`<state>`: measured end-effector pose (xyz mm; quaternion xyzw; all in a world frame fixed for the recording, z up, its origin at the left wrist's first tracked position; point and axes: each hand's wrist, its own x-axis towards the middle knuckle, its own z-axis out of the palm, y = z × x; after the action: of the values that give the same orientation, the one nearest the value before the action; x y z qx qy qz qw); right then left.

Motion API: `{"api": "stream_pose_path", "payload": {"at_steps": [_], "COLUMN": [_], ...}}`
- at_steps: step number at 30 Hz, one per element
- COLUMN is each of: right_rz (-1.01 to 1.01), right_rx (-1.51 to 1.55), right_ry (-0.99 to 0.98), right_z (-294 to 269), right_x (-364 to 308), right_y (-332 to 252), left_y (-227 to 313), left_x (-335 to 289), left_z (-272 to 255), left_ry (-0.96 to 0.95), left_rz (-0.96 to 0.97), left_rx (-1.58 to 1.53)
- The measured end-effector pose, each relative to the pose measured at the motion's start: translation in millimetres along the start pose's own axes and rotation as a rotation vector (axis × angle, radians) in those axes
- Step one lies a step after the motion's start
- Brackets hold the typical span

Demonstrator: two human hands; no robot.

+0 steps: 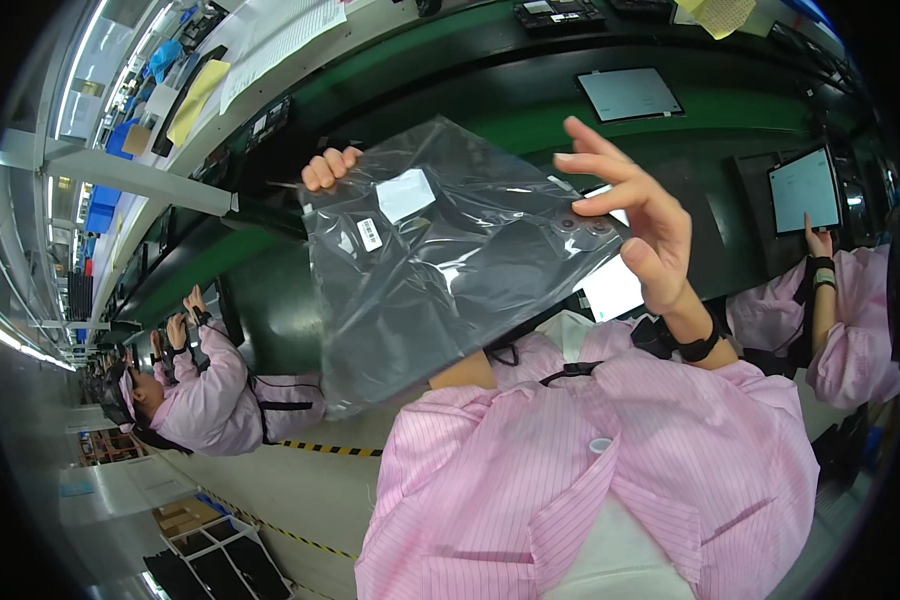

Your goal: The worker takes tablets from the assembly line, checks the screen, and places them into protective plastic sleeves.

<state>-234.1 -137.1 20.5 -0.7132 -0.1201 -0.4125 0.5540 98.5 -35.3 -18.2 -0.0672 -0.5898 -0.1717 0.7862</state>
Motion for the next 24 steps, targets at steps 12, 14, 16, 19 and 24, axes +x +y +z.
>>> {"api": "stream_pose_path", "payload": {"at_steps": [12, 14, 16, 19, 24], "right_rz": [0.199, 0.265, 0.289, 0.318, 0.159], "right_rx": [0.346, 0.412, 0.478, 0.538, 0.132], "right_ry": [0.201, 0.183, 0.231, 0.248, 0.230], "right_z": [30, 26, 28, 28, 2], "right_x": [9, 9, 8, 8, 2], "right_y": [0, 0, -3, -1, 25], "left_y": [-27, -27, -25, -17, -27], "left_x": [-70, -79, -84, -95, -63], "left_z": [55, 63, 70, 63, 90], "left_ry": [0.545, 0.631, 0.716, 0.707, 1.274], "left_rz": [-0.031, -0.022, -0.013, 0.019, -0.208], "left_rx": [0.047, 0.075, 0.103, 0.141, 0.519]}}
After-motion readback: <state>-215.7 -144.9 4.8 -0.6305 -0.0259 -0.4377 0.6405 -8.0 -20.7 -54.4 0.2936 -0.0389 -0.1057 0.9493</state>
